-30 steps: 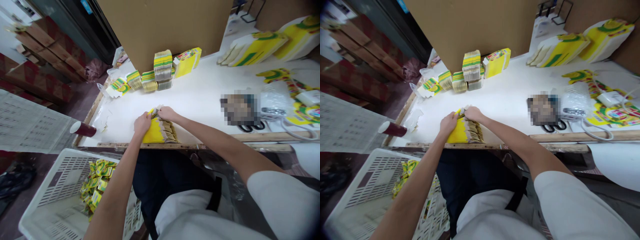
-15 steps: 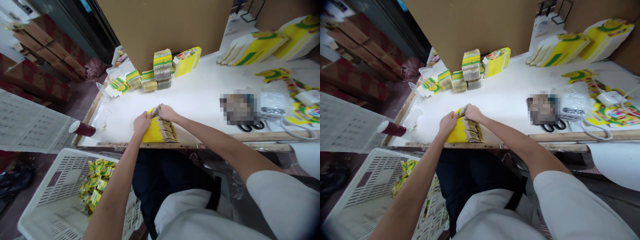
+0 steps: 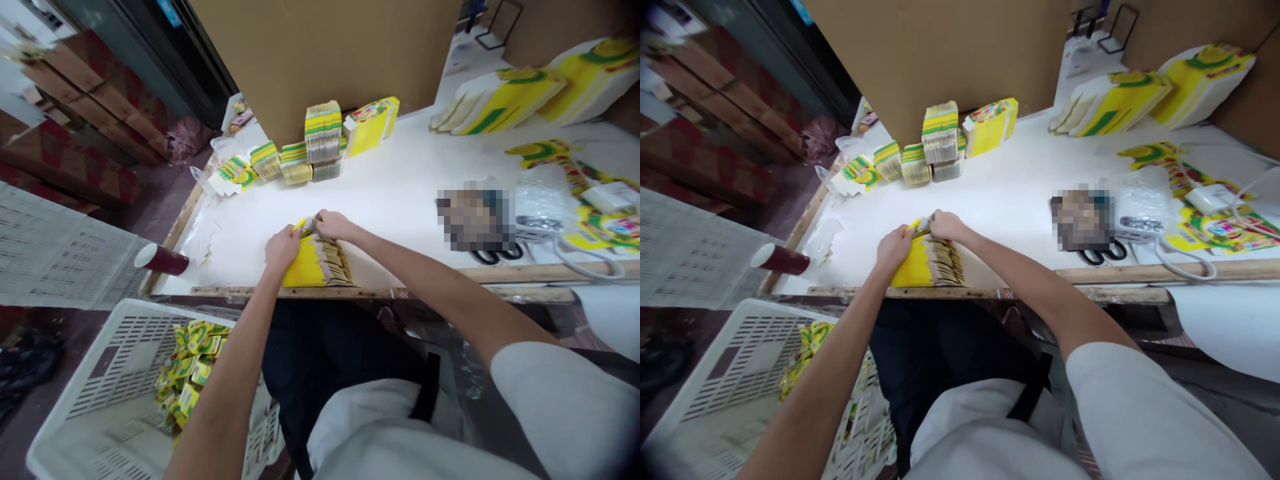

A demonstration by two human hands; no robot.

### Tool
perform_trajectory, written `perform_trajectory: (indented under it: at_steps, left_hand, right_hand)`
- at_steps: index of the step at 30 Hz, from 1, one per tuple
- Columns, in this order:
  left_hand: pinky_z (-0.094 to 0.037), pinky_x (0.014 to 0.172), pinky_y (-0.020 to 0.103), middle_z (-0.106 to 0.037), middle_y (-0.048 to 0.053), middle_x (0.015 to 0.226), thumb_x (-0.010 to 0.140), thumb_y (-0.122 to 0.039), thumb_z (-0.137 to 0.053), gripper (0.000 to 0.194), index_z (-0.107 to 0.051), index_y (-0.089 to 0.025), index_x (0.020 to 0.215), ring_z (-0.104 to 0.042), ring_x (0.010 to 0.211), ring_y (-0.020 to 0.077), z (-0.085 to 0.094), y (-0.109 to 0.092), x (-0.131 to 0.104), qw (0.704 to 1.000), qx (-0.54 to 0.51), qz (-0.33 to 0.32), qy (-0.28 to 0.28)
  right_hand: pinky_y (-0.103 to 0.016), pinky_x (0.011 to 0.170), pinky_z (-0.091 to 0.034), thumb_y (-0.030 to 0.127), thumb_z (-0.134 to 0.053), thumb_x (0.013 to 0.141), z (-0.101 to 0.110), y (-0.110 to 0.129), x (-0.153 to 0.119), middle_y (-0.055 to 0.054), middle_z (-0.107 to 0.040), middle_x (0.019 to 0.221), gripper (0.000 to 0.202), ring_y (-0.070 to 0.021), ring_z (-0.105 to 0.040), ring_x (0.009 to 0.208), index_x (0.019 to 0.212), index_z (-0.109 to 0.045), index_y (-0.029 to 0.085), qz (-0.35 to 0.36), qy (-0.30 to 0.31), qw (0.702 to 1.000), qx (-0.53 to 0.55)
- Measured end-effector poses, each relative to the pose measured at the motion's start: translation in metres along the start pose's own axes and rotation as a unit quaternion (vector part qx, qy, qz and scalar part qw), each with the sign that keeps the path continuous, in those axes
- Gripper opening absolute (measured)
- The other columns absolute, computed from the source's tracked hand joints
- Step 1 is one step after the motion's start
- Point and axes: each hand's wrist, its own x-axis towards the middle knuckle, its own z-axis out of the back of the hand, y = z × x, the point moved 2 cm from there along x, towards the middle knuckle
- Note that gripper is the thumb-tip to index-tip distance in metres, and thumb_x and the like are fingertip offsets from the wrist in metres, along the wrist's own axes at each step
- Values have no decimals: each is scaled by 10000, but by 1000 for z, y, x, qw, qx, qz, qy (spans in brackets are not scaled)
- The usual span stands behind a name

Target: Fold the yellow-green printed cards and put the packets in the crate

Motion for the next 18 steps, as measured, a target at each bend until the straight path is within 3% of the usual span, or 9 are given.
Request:
perform_trajectory:
  at_steps: [3, 7, 12, 18]
  left_hand:
    - [-414, 767, 315, -666, 68, 1050, 890, -484, -236, 421, -571, -273, 1031, -599, 964, 234, 0, 0, 0, 1000, -7, -7, 0]
    - [-418, 757, 321, -671, 62, 1039, 857, -579, -226, 503, -611, -278, 975, -601, 958, 250, 0, 0, 0, 1000, -21, -12, -1]
    - [-417, 760, 321, -682, 61, 1010, 814, -662, -203, 591, -636, -282, 945, -604, 941, 249, 0, 0, 0, 999, -38, -11, 1]
    - [-415, 746, 310, -680, 58, 1027, 768, -720, -229, 632, -642, -281, 962, -601, 940, 249, 2, 1, -1, 998, -60, -9, 12]
  right_hand:
    - [-267, 606, -477, 190, -479, 756, 11, -6, -5, -78, -706, 808, 301, -171, -651, 615, 1014, -627, 144, 30, 73, 997, 7]
    - [-233, 552, -465, 149, -517, 692, 23, -15, -14, -50, -687, 707, 239, -138, -627, 564, 876, -669, 144, 66, 123, 990, 3]
    - [-202, 537, -414, 147, -496, 667, 26, -18, -24, -13, -669, 698, 198, -110, -605, 590, 790, -651, 159, 113, 114, 987, -29]
    - [-257, 595, -330, 166, -508, 663, 23, -13, -33, -35, -653, 722, 144, -164, -565, 709, 720, -640, 175, 165, 46, 977, -126]
